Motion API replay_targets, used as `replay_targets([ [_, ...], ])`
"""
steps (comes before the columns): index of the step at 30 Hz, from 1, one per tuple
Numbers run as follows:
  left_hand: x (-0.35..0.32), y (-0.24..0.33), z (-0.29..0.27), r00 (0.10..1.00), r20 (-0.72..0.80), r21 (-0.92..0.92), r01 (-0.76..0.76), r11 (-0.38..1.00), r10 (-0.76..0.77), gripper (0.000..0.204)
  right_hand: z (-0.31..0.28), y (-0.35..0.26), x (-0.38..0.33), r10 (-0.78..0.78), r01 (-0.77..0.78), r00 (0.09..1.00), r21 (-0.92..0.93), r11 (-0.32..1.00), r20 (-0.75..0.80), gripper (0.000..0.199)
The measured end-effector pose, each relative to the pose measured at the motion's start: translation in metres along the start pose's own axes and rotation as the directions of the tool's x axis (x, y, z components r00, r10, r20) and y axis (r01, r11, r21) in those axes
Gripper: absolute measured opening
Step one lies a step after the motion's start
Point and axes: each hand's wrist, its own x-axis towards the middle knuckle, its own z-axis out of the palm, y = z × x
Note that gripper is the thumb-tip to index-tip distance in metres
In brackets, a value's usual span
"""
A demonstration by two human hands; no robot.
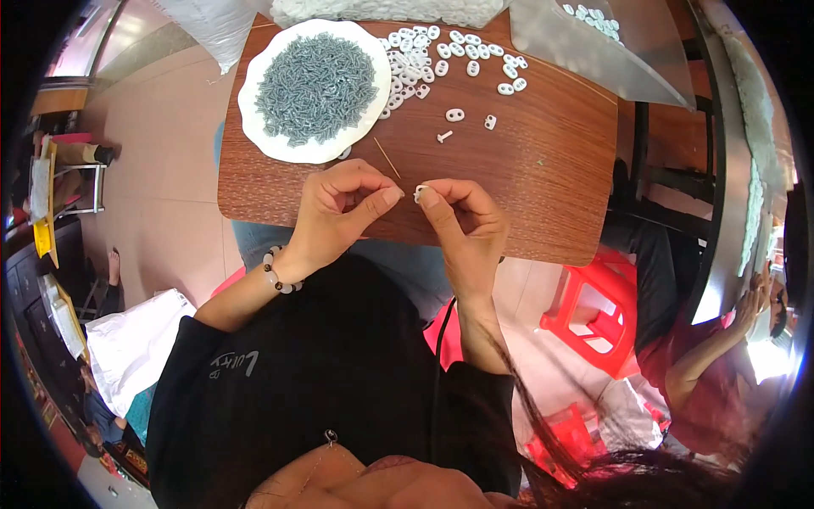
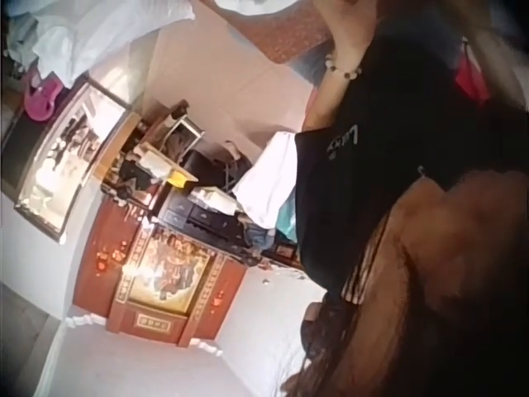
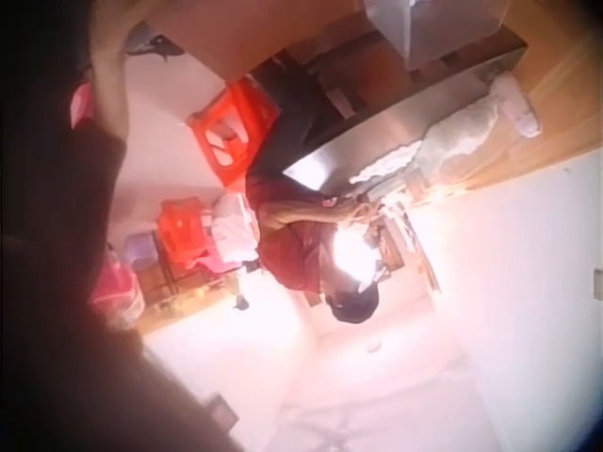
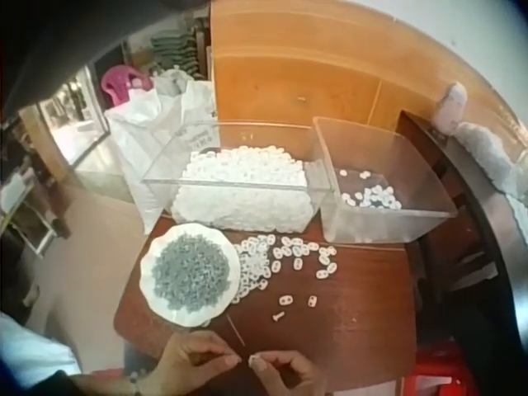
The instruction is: The recorder is threading small white plastic components and tiny grey beads onto a thin wire using a needle.
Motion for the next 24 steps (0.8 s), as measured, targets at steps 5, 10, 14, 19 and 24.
replay_targets([
  [5,0.0,-0.002,-0.001,1.0,0.024,0.03,0.013,0.999,-0.014,0.007,-0.002,0.008,-0.001,0.041,-0.041,0.999,0.004,0.999,0.028,0.008],
  [10,0.001,-0.004,-0.001,1.0,0.019,0.03,0.018,0.999,-0.019,0.006,0.0,0.006,-0.001,0.013,-0.011,0.999,-0.04,0.999,0.033,0.007],
  [14,0.001,-0.003,0.0,1.0,0.02,0.038,0.003,0.999,-0.003,0.007,0.002,0.006,-0.001,0.001,0.0,1.0,-0.041,0.999,0.02,0.007],
  [19,0.001,-0.007,0.001,1.0,0.007,0.061,0.004,0.998,-0.004,0.006,0.001,0.01,-0.002,-0.062,0.063,0.998,-0.112,0.992,0.014,0.006],
  [24,-0.001,-0.007,0.003,0.999,-0.035,0.124,-0.011,0.992,0.015,0.004,0.003,0.009,-0.005,-0.107,0.104,0.994,-0.202,0.974,-0.005,0.006],
])
